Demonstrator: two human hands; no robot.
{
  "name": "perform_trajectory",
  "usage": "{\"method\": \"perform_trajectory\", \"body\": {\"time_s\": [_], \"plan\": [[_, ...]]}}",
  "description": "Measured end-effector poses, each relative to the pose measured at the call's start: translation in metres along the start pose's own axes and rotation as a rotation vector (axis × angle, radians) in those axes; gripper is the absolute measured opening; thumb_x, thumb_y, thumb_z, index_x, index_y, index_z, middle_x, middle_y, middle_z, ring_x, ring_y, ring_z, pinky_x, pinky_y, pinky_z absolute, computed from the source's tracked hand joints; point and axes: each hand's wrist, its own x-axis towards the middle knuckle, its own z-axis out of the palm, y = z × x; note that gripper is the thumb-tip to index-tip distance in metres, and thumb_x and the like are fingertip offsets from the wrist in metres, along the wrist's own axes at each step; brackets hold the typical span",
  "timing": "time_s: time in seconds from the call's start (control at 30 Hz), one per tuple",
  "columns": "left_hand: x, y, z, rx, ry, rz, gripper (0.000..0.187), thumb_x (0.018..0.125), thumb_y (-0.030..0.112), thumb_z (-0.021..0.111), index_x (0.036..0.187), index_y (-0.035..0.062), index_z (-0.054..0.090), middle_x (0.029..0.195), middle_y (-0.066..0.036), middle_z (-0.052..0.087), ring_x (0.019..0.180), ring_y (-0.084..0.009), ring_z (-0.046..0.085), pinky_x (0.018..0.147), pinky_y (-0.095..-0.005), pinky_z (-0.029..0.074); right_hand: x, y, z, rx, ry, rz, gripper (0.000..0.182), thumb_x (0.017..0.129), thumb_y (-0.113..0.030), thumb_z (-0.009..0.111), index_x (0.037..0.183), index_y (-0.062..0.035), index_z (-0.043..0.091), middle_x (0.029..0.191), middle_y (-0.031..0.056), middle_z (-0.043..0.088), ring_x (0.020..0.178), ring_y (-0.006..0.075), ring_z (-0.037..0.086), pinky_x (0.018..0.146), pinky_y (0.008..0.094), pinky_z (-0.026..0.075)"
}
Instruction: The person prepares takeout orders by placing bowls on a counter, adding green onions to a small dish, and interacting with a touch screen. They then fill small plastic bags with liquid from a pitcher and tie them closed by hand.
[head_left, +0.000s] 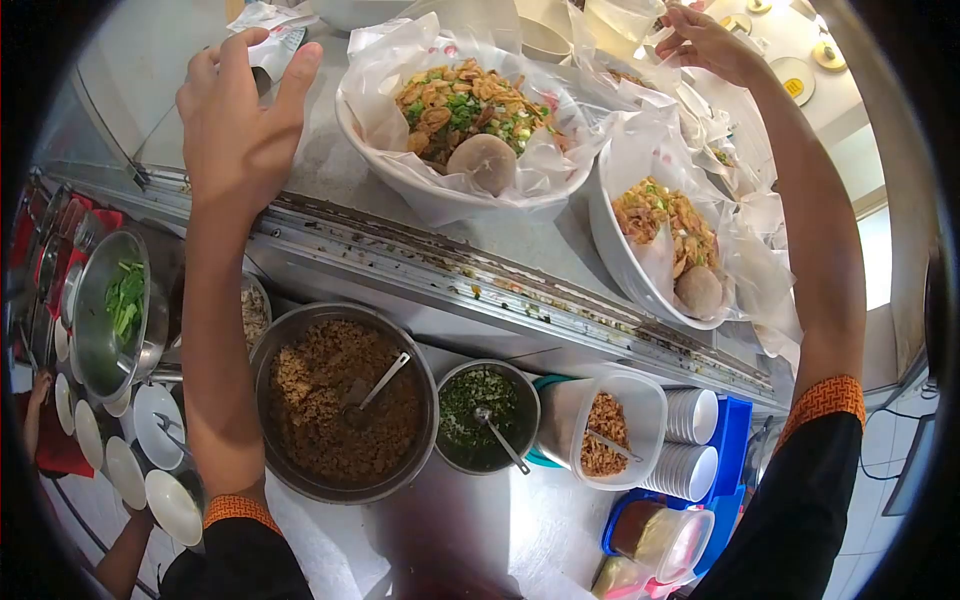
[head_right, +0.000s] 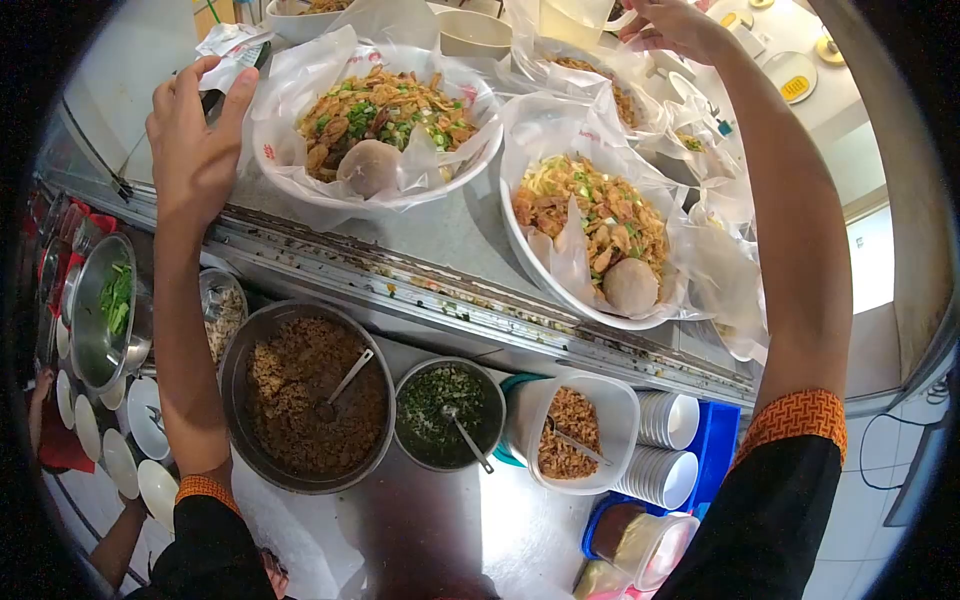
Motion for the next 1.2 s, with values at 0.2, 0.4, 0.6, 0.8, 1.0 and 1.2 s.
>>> {"method": "perform_trajectory", "body": {"time_s": [0.2,0.4,0.6,0.8,1.0,1.2], "plan": [[-0.001,0.006,-0.003,0.019,0.008,-0.040,0.065,0.087,0.057,0.056,0.127,0.0055,0.053,0.128,-0.024,0.047,0.119,-0.0429,0.042,0.101,-0.0488,0.036,-0.003,-0.018,0.005,-0.149,0.001,0.046,0.051,0.101,-0.045,0.035,0.126,-0.0003,0.038,0.115,0.0191,0.052,0.091,0.0260,0.064,0.085,0.0430,0.055],[-0.001,0.007,-0.003,0.010,0.007,-0.054,0.065,0.087,0.057,0.056,0.127,0.0051,0.053,0.129,-0.024,0.047,0.119,-0.0432,0.042,0.102,-0.0488,0.035,-0.008,-0.021,0.004,-0.202,-0.001,-0.003,0.043,0.102,-0.043,0.034,0.115,-0.0023,0.040,0.104,0.0187,0.056,0.089,0.0272,0.065,0.084,0.0441,0.056],[-0.001,0.007,-0.004,0.033,-0.001,-0.053,0.065,0.088,0.056,0.056,0.127,0.0051,0.053,0.128,-0.025,0.048,0.118,-0.0437,0.043,0.102,-0.0489,0.035,-0.010,-0.032,0.004,-0.241,-0.063,0.042,0.037,0.103,-0.040,0.033,0.111,-0.0040,0.040,0.099,0.0200,0.061,0.090,0.0294,0.066,0.082,0.0433,0.056],[-0.001,0.007,-0.004,0.035,0.004,-0.066,0.066,0.087,0.058,0.056,0.127,0.0053,0.053,0.128,-0.024,0.048,0.117,-0.0439,0.043,0.102,-0.0488,0.035,-0.016,-0.055,0.017,-0.398,-0.030,0.042,0.034,0.104,-0.034,0.031,0.111,-0.0021,0.041,0.106,0.0246,0.061,0.098,0.0338,0.065,0.088,0.0437,0.056],[-0.001,0.006,-0.003,0.029,0.007,-0.068,0.065,0.087,0.058,0.055,0.126,0.0057,0.054,0.128,-0.023,0.048,0.117,-0.0433,0.043,0.102,-0.0487,0.035,-0.030,-0.080,0.031,-0.457,-0.038,0.080,0.021,0.102,-0.015,0.033,0.109,0.0008,0.043,0.113,0.0299,0.059,0.102,0.0363,0.064,0.090,0.0447,0.055],[0.000,0.008,-0.004,0.045,0.008,-0.077,0.064,0.087,0.057,0.055,0.124,0.0059,0.055,0.127,-0.022,0.049,0.116,-0.0428,0.043,0.101,-0.0485,0.035,-0.014,-0.071,0.019,-0.441,-0.035,0.055,0.015,0.094,0.001,0.028,0.099,-0.0011,0.043,0.110,0.0308,0.060,0.100,0.0363,0.065,0.089,0.0447,0.056]]}}
